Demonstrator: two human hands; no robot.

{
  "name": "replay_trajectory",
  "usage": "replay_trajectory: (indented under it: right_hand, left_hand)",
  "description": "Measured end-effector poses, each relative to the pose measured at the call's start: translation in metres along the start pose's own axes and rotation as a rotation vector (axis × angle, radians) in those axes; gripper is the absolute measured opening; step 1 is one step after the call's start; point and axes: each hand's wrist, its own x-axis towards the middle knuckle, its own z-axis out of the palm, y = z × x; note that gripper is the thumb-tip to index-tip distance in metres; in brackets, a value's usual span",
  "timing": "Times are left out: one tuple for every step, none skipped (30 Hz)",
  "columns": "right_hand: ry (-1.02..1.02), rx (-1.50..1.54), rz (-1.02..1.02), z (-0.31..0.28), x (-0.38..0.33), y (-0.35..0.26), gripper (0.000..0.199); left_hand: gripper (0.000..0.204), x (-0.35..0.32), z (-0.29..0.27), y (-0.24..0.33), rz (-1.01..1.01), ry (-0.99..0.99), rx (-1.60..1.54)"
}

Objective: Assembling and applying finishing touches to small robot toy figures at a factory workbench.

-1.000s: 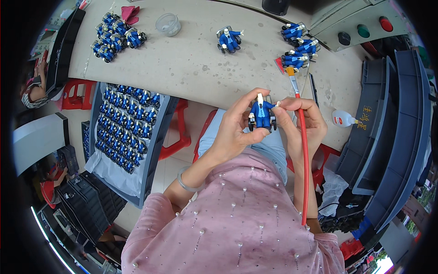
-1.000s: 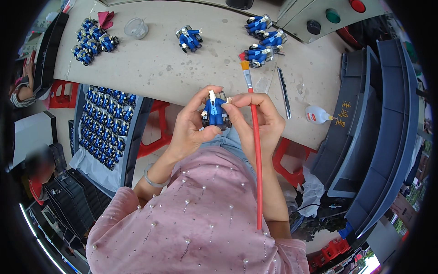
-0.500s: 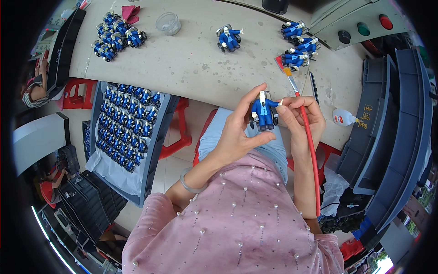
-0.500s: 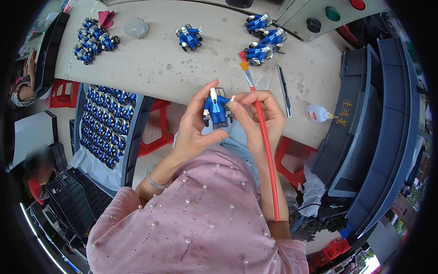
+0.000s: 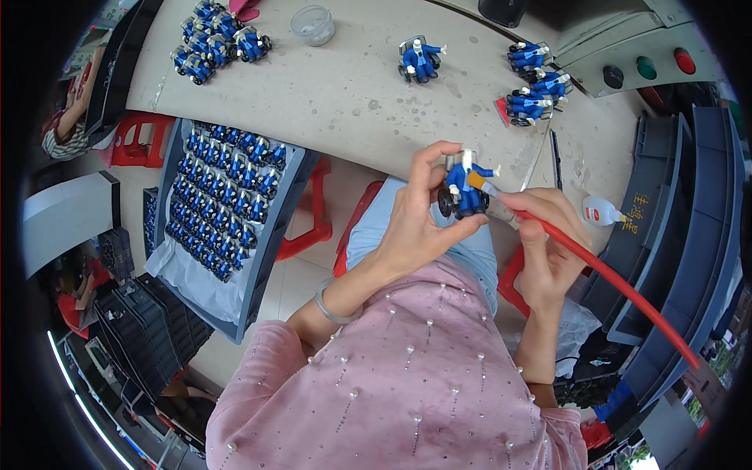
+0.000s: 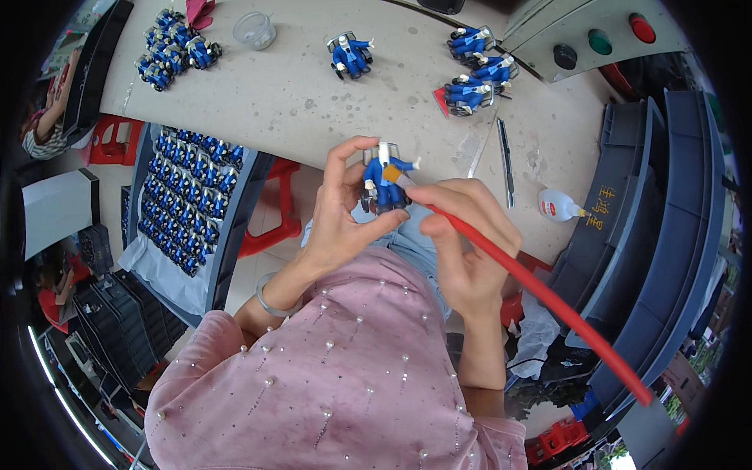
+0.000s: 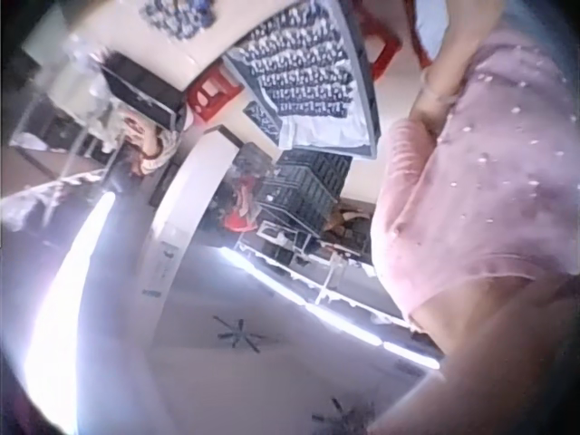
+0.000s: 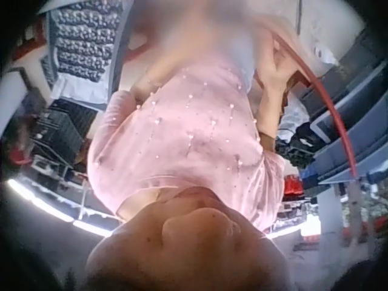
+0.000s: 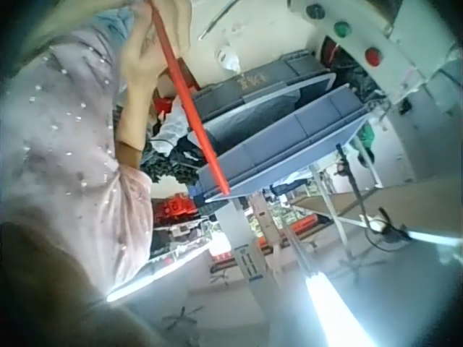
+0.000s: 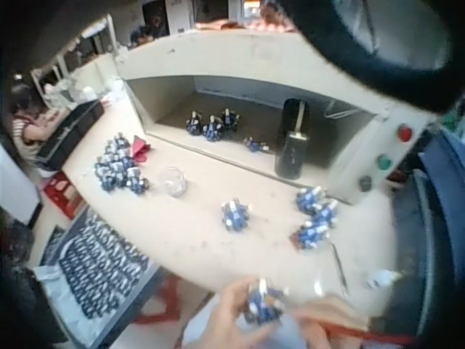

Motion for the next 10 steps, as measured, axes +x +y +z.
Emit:
replay_trajectory:
  right_hand:
    - [-0.087, -0.044, 0.003, -0.001, 0.001, 0.001, 0.028]
    - [-0.175, -0.088, 0.006, -0.003, 0.001, 0.002, 0.027]
    - [-0.175, -0.081, 0.024, -0.005, 0.004, 0.000, 0.025]
    - [-0.175, -0.082, 0.026, -0.003, 0.006, -0.003, 0.025]
    - [-0.095, -0.032, 0.021, 0.001, 0.009, -0.005, 0.025]
    - [-0.015, 0.019, 0.016, 0.003, 0.011, -0.005, 0.025]
    - [-0.031, -0.030, -0.016, 0.004, 0.011, 0.000, 0.024]
    - [-0.033, -0.029, -0.016, 0.002, 0.010, 0.004, 0.024]
    - [-0.108, 0.036, 0.104, -0.004, 0.009, 0.007, 0.022]
    - [-0.183, 0.101, 0.225, -0.013, 0.007, 0.009, 0.021]
  left_hand:
    - [0.075, 0.000, 0.000, -0.001, 0.016, 0.028, -0.032]
    - [0.075, 0.001, -0.002, 0.000, 0.014, 0.029, -0.034]
    - [0.077, 0.001, -0.006, 0.003, -0.031, -0.038, 0.015]
    - [0.080, 0.002, -0.009, 0.006, -0.076, -0.109, 0.064]
    - [0.080, 0.003, -0.010, 0.008, -0.077, -0.110, 0.064]
    - [0.082, 0.003, -0.012, 0.009, -0.065, -0.160, 0.160]
    - [0.085, 0.004, -0.013, 0.010, -0.052, -0.208, 0.257]
    - [0.085, 0.005, -0.013, 0.010, -0.052, -0.206, 0.257]
    - [0.085, 0.007, -0.014, 0.010, 0.036, -0.188, 0.325]
    - [0.084, 0.008, -0.013, 0.010, 0.122, -0.170, 0.393]
